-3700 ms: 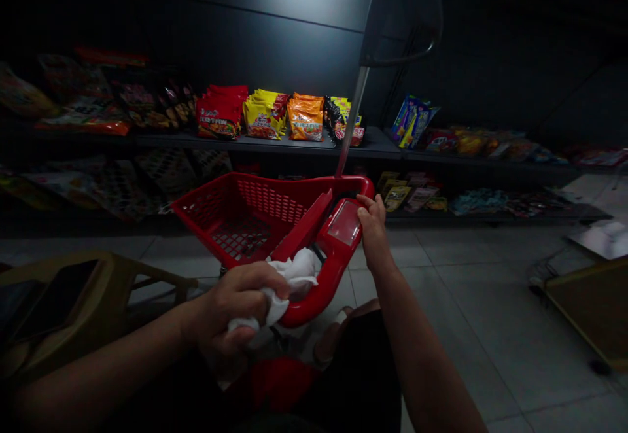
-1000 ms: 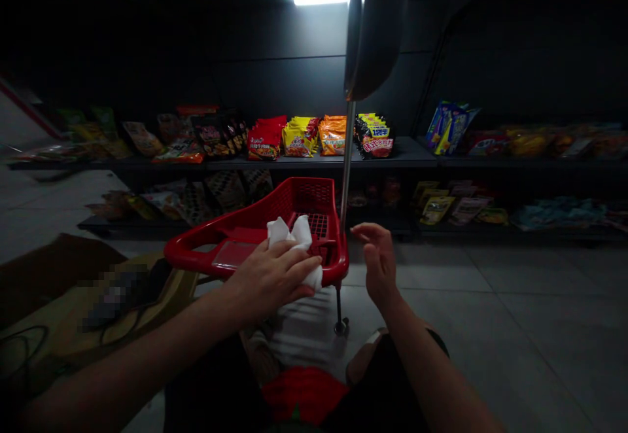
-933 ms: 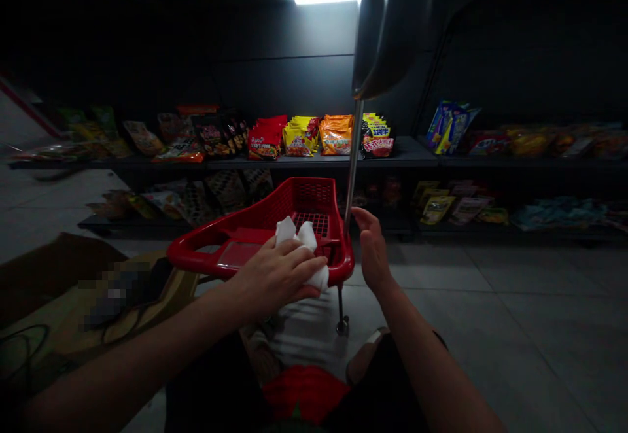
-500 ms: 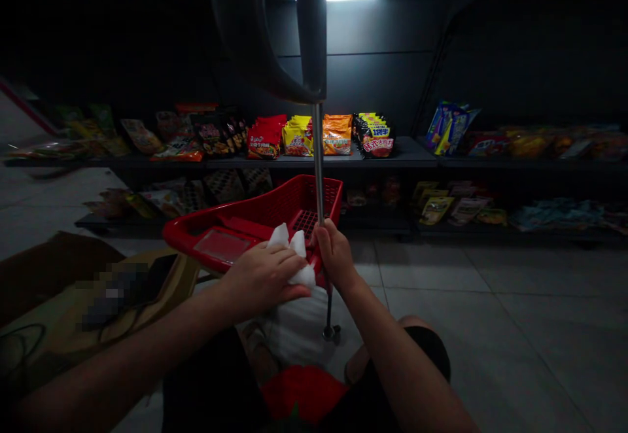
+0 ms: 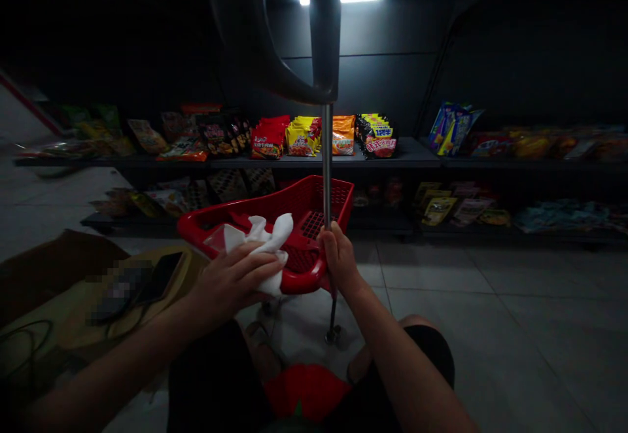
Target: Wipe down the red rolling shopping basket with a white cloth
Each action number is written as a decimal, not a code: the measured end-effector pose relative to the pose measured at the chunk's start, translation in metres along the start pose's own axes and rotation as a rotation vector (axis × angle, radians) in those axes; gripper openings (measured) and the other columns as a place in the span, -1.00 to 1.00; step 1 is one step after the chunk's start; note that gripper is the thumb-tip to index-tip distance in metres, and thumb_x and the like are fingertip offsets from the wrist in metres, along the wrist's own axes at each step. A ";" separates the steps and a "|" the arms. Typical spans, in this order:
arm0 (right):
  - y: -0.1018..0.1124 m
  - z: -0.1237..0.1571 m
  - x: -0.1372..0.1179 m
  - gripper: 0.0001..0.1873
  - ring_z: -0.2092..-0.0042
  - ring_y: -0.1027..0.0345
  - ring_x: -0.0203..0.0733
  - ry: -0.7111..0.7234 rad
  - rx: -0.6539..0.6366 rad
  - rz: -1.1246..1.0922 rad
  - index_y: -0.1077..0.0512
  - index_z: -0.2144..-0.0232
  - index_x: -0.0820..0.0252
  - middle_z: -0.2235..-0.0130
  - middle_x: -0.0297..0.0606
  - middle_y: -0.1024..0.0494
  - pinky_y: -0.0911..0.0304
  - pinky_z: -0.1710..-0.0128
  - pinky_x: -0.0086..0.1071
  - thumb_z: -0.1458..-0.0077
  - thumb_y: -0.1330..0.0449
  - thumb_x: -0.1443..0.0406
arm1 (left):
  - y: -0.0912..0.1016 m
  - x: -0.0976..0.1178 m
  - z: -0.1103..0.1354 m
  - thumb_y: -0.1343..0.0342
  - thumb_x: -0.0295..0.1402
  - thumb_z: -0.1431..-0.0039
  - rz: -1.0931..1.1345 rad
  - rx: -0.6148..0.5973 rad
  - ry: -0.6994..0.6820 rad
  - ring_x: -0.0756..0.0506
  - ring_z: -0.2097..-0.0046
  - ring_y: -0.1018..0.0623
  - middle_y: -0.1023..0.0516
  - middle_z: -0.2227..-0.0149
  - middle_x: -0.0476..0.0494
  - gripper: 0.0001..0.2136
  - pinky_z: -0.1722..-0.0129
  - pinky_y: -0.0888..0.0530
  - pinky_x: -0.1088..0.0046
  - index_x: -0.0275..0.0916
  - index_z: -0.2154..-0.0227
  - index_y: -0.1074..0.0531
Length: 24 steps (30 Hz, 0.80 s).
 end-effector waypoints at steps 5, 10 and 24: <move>-0.012 0.001 -0.007 -0.55 0.44 -0.17 -0.31 0.022 0.090 0.077 -0.25 0.42 0.11 0.47 -0.42 -0.29 -0.14 0.38 -0.40 -0.39 0.10 -0.02 | -0.022 0.030 -0.030 -0.09 0.00 -0.27 -0.035 -0.023 0.106 -0.24 -0.04 -0.51 -0.59 -0.01 -0.13 -0.55 0.09 -0.42 0.20 -0.12 -0.11 -0.39; -0.032 0.011 -0.016 -0.58 0.39 -0.23 -0.28 0.023 0.087 0.183 -0.27 0.39 0.11 0.43 -0.40 -0.34 -0.19 0.32 -0.39 -0.39 0.10 0.00 | -0.017 0.014 -0.013 -0.10 -0.03 -0.29 0.046 0.018 -0.024 -0.21 -0.10 -0.50 -0.59 -0.05 -0.12 -0.59 -0.02 -0.42 0.21 -0.11 -0.10 -0.41; -0.043 0.000 0.055 -0.67 0.09 -0.38 -0.03 0.277 -0.402 0.954 -0.45 0.08 0.18 0.15 -0.15 -0.56 -0.19 0.00 -0.19 -0.31 -0.13 0.07 | -0.003 -0.058 0.040 -0.19 -0.14 -0.23 -0.176 -0.364 0.312 -0.26 0.07 -0.55 -0.60 0.12 -0.22 -0.60 0.15 -0.45 0.23 -0.20 -0.07 -0.44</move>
Point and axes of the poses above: each hand's wrist, its own z-axis away from the middle knuckle, its own y-axis out of the back of the hand, x = y × z, the point moved 8 cm from there along -z, towards the middle knuckle
